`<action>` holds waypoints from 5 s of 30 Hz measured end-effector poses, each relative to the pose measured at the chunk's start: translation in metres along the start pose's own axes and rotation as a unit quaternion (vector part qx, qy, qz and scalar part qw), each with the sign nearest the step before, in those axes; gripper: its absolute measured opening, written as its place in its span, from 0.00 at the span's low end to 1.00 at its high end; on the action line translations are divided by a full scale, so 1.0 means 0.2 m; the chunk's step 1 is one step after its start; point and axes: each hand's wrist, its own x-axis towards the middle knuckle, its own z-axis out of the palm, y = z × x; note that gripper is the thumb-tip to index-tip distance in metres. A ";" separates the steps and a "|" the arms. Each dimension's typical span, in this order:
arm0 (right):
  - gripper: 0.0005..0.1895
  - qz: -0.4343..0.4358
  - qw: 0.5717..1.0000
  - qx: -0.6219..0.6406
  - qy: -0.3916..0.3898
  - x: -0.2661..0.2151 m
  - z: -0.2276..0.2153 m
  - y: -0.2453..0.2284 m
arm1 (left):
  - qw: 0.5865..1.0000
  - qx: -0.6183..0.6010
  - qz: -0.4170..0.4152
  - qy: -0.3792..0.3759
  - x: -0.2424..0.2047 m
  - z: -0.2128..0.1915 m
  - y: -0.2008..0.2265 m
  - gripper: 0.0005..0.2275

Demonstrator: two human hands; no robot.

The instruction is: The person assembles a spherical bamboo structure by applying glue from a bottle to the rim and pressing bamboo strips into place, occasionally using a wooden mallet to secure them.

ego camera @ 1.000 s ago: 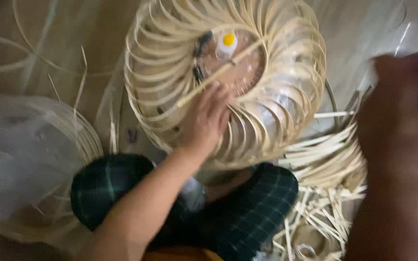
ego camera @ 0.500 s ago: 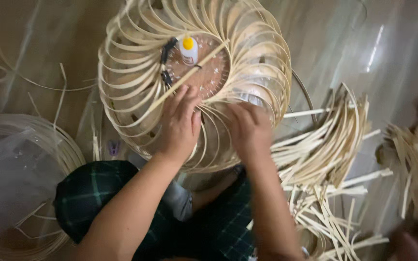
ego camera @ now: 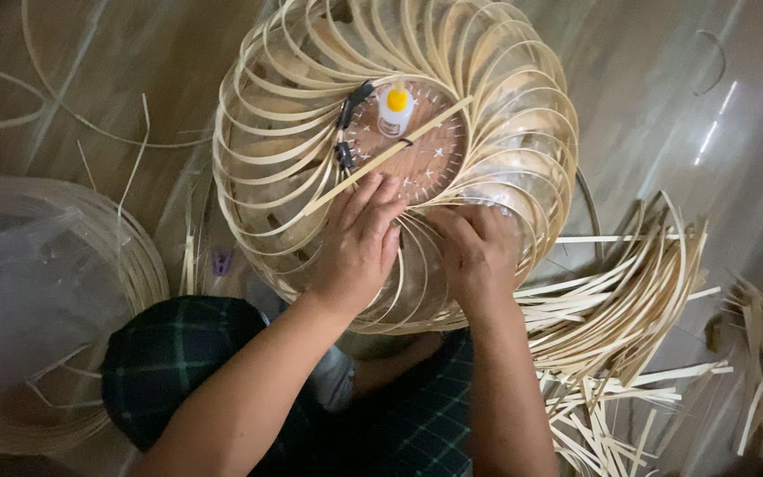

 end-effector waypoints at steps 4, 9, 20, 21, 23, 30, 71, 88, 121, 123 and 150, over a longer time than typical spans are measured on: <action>0.18 0.009 0.999 -0.023 -0.020 -0.01 0.00 -0.01 | 1.000 -0.002 0.002 0.008 0.01 0.01 -0.01 0.15; 0.17 -0.043 0.996 -0.072 -0.018 0.01 -0.03 -0.01 | 1.000 -0.005 0.002 0.011 0.01 0.01 -0.01 0.15; 0.11 -0.021 0.994 -0.105 0.020 0.01 -0.13 0.02 | 1.000 0.012 -0.010 -0.003 -0.01 0.03 -0.03 0.15; 0.09 0.002 0.990 -0.137 0.032 -0.01 -0.15 0.03 | 1.000 0.018 -0.012 -0.007 -0.02 0.03 -0.03 0.16; 0.07 0.002 0.996 -0.084 0.018 -0.01 -0.08 0.04 | 1.000 0.006 -0.002 0.017 -0.02 0.03 -0.02 0.18; 0.09 0.015 0.999 -0.041 -0.018 -0.01 0.01 -0.02 | 0.998 -0.055 -0.033 0.017 -0.03 0.03 -0.02 0.26; 0.13 0.033 0.999 0.002 -0.033 0.08 -0.06 0.05 | 0.991 0.127 0.041 -0.022 -0.13 0.09 -0.02 0.24; 0.15 -0.012 0.996 -0.013 -0.086 0.13 -0.10 0.05 | 0.993 0.105 0.026 -0.048 -0.13 0.07 -0.03 0.26; 0.17 -0.041 0.996 -0.019 -0.073 0.15 -0.10 0.03 | 0.991 0.118 0.040 -0.038 -0.14 0.08 -0.03 0.25; 0.13 0.000 0.998 0.006 -0.058 0.12 -0.07 0.02 | 0.991 0.116 0.032 -0.050 -0.15 0.09 -0.04 0.25; 0.24 -0.063 0.991 0.050 -0.108 0.13 -0.09 0.08 | 0.992 0.108 0.025 -0.064 -0.15 0.07 -0.04 0.25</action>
